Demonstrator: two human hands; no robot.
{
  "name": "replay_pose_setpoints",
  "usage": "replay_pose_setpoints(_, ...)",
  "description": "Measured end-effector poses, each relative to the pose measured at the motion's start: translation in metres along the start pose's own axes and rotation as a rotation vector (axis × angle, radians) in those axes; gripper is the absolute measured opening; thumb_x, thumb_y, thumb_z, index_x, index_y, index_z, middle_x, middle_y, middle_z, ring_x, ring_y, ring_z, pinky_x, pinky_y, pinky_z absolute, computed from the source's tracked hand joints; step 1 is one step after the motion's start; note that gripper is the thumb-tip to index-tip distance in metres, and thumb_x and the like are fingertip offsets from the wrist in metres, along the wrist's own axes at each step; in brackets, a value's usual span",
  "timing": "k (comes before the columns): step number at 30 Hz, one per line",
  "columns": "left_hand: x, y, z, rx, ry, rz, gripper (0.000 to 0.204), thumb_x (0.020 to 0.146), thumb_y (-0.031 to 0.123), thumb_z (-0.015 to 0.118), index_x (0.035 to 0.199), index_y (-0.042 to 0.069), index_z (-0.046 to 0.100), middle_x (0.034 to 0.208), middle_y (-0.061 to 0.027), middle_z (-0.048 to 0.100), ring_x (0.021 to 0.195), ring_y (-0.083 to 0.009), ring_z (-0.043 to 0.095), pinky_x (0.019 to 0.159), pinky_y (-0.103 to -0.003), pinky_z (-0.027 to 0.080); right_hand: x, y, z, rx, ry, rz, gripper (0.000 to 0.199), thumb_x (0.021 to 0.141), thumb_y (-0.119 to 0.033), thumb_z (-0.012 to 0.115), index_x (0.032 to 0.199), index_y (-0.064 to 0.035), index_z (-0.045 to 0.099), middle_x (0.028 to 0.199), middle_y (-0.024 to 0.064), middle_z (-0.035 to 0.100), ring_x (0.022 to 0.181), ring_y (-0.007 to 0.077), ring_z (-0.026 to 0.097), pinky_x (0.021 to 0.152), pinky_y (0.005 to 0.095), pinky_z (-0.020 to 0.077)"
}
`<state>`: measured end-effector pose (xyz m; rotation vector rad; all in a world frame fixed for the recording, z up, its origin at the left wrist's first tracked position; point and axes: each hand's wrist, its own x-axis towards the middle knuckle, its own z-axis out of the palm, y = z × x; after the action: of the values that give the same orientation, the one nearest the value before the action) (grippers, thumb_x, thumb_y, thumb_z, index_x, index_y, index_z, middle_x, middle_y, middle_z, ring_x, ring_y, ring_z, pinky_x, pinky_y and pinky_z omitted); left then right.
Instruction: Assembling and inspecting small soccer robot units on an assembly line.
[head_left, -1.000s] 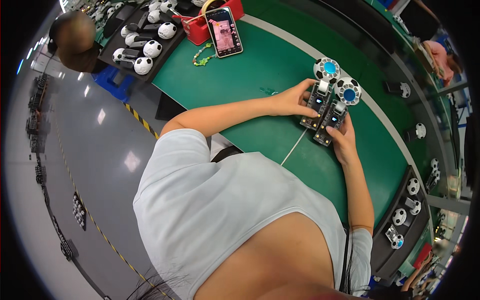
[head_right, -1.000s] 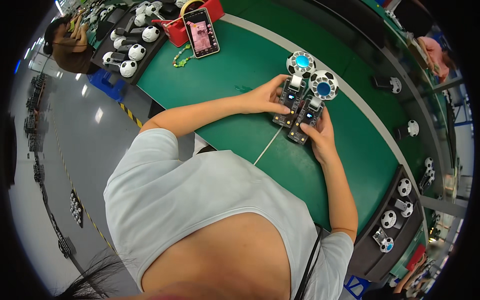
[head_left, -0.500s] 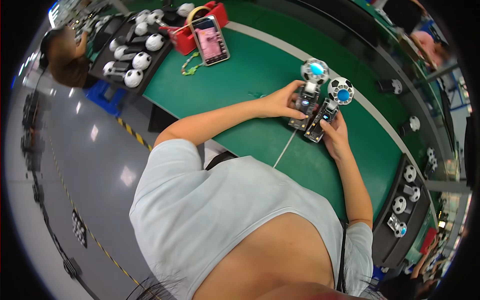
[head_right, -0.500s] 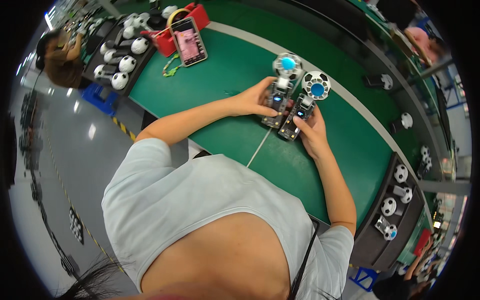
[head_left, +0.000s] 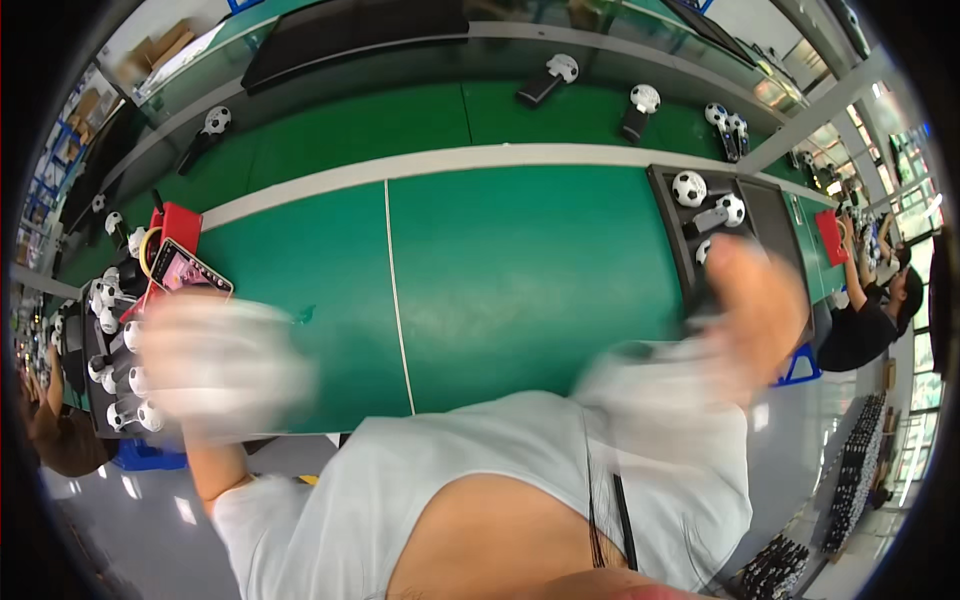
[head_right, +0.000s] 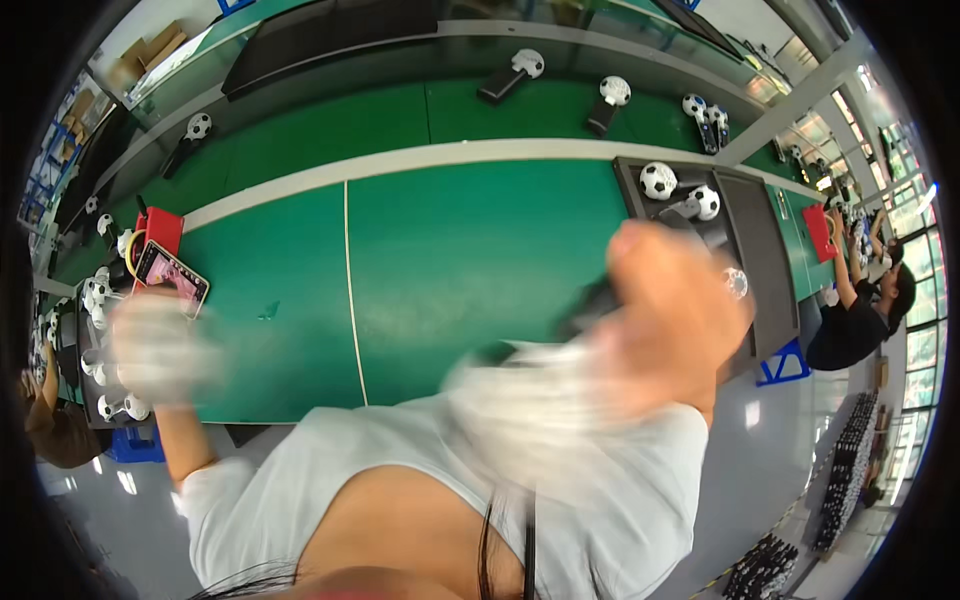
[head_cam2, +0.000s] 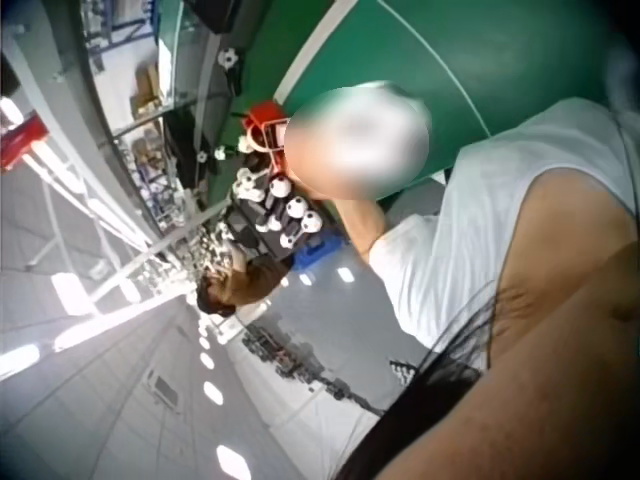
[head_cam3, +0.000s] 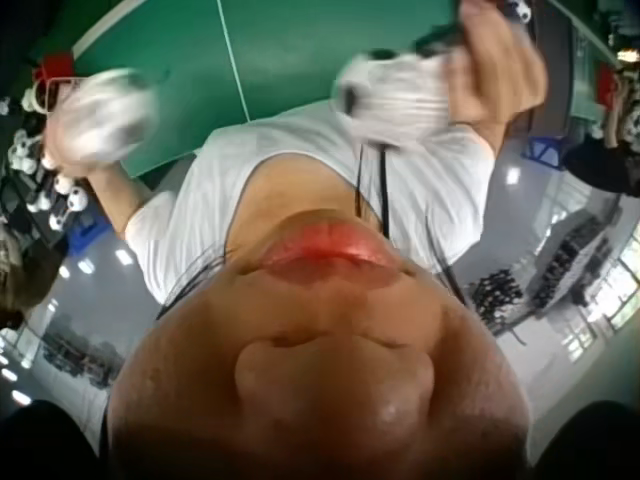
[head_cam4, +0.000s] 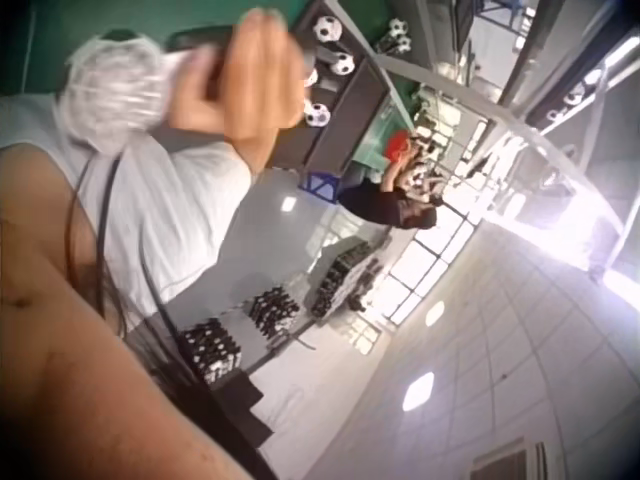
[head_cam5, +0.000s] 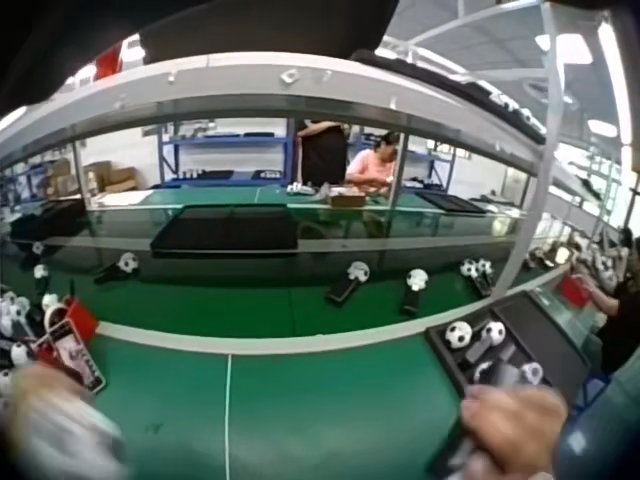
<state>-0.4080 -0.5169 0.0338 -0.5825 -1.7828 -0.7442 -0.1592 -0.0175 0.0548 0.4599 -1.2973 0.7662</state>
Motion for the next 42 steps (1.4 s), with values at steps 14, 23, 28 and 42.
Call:
replay_pose_setpoints(14, -0.053, -0.017, 0.392, 0.321, -1.012, -0.289, 0.048, 0.067, 0.047, 0.066, 0.098, 0.011, 0.068, 0.085, -0.0065, 0.069, 0.076, -0.0244, 0.066, 0.062, -0.034, 0.051, -0.171, 0.336, 0.049, -0.820, -0.447, 0.919, 0.042, 0.087, -0.039, 0.056, 0.090, 0.0016, 0.065, 0.081, 0.0146, 0.066, 0.072, 0.0217, 0.064, 0.062, 0.0352, 0.0502)
replay_pose_setpoints(23, -0.149, 0.235, 0.561, -0.168, -0.720, 0.239, 0.056, 0.067, 0.031, 0.071, 0.116, 0.009, 0.057, 0.124, -0.0197, 0.048, 0.112, -0.0367, 0.047, 0.084, -0.048, 0.043, -0.234, 0.411, -0.069, -1.491, -0.324, 0.913, 0.052, 0.076, -0.037, 0.063, 0.120, -0.0137, 0.052, 0.110, 0.0201, 0.062, 0.096, 0.0394, 0.061, 0.084, 0.0457, 0.0467)
replay_pose_setpoints(28, -0.169, 0.235, 0.594, -0.094, -0.822, 0.009, 0.057, 0.077, 0.029, 0.066, 0.128, 0.012, 0.045, 0.132, -0.0254, 0.040, 0.105, -0.0405, 0.046, 0.082, -0.047, 0.042, -0.229, 0.412, -0.026, -0.619, 0.486, 1.082, 0.038, 0.082, -0.026, 0.065, 0.103, 0.0038, 0.057, 0.104, 0.0205, 0.060, 0.082, 0.0246, 0.061, 0.064, 0.0272, 0.0538)
replay_pose_setpoints(42, -0.136, 0.114, 0.359, -1.831, -1.245, -1.096, 0.038, 0.087, 0.008, 0.060, 0.119, -0.005, 0.046, 0.110, -0.0201, 0.060, 0.097, -0.0270, 0.063, 0.087, -0.033, 0.054, -0.196, 0.350, 0.061, 1.061, 0.005, 1.471, 0.042, 0.082, -0.005, 0.051, 0.118, 0.0163, 0.044, 0.128, 0.0333, 0.046, 0.118, 0.0350, 0.050, 0.098, 0.0388, 0.0430)
